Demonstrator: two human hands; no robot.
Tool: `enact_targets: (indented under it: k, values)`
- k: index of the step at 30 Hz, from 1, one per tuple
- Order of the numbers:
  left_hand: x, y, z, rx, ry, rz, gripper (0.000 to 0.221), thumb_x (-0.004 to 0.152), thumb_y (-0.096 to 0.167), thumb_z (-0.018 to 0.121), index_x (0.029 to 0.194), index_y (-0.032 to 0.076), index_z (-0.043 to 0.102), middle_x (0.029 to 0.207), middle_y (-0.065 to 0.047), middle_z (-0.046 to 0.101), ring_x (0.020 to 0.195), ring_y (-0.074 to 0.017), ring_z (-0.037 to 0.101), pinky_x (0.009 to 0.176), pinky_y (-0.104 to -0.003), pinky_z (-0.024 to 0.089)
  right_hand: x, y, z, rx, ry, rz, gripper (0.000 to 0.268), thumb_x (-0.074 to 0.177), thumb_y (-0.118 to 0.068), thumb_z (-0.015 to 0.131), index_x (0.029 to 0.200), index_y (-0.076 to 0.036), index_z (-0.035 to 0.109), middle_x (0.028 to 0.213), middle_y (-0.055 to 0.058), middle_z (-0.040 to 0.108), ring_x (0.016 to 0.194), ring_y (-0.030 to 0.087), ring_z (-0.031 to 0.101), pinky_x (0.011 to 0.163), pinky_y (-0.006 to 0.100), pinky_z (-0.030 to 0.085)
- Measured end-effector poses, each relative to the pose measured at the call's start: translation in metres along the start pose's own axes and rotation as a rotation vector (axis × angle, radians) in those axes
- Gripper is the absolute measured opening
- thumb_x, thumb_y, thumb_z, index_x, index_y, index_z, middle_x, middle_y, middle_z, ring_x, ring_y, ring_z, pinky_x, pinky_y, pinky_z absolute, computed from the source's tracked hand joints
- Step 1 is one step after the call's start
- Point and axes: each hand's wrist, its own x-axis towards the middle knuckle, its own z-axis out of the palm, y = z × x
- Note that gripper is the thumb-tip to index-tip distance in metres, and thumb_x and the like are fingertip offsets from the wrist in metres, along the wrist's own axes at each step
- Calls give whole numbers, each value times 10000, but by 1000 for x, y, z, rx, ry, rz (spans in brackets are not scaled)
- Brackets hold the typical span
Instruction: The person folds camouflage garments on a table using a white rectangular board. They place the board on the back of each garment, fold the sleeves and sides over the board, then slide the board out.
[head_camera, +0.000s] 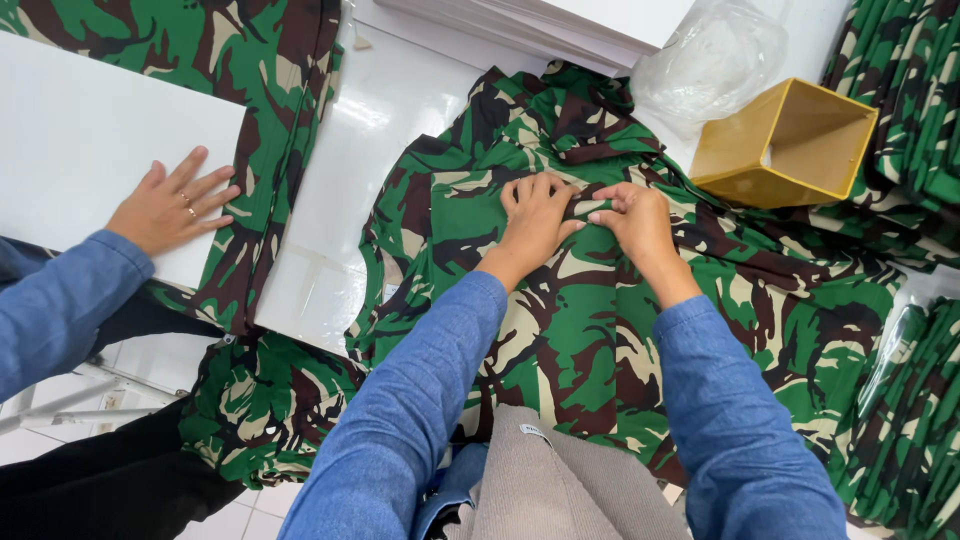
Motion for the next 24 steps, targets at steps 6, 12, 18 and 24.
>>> enact_targets:
  k: [6, 12, 18, 24]
  values:
    - [4, 2, 13, -155, -61, 14, 278, 1073, 344, 430, 1254, 249, 619, 962, 16, 744, 960, -200, 708, 959, -401, 410, -22, -27, -29, -102, 21, -6, 207, 779, -278, 862, 972, -259, 791, 715, 9, 646, 718, 217, 649, 694, 364, 545]
    - [10, 14, -21, -131, -186, -160, 297, 980, 333, 566, 1108, 78, 649, 958, -133, 719, 952, -315, 720, 901, -469, 497, 8, 27, 19, 338, -22, 116, 219, 886, -267, 768, 864, -75, 666, 653, 6, 580, 504, 122, 556, 492, 229, 447]
    - [13, 21, -3, 109, 28, -96, 189, 912, 239, 705, 1039, 100, 704, 1160, -122, 606, 1213, -321, 535, 1078, -506, 317, -7, 13, 28, 249, 265, -58, 230, 855, -206, 863, 900, -73, 681, 872, 87, 595, 718, 201, 638, 660, 304, 515]
    - [32, 6, 26, 181, 114, 49, 408, 677, 235, 892, 980, 66, 678, 977, -119, 603, 1073, -312, 530, 1058, -483, 347, 4, 7, 17, 46, 180, -121, 235, 803, -192, 869, 909, -109, 675, 853, 52, 624, 727, 241, 668, 694, 370, 533]
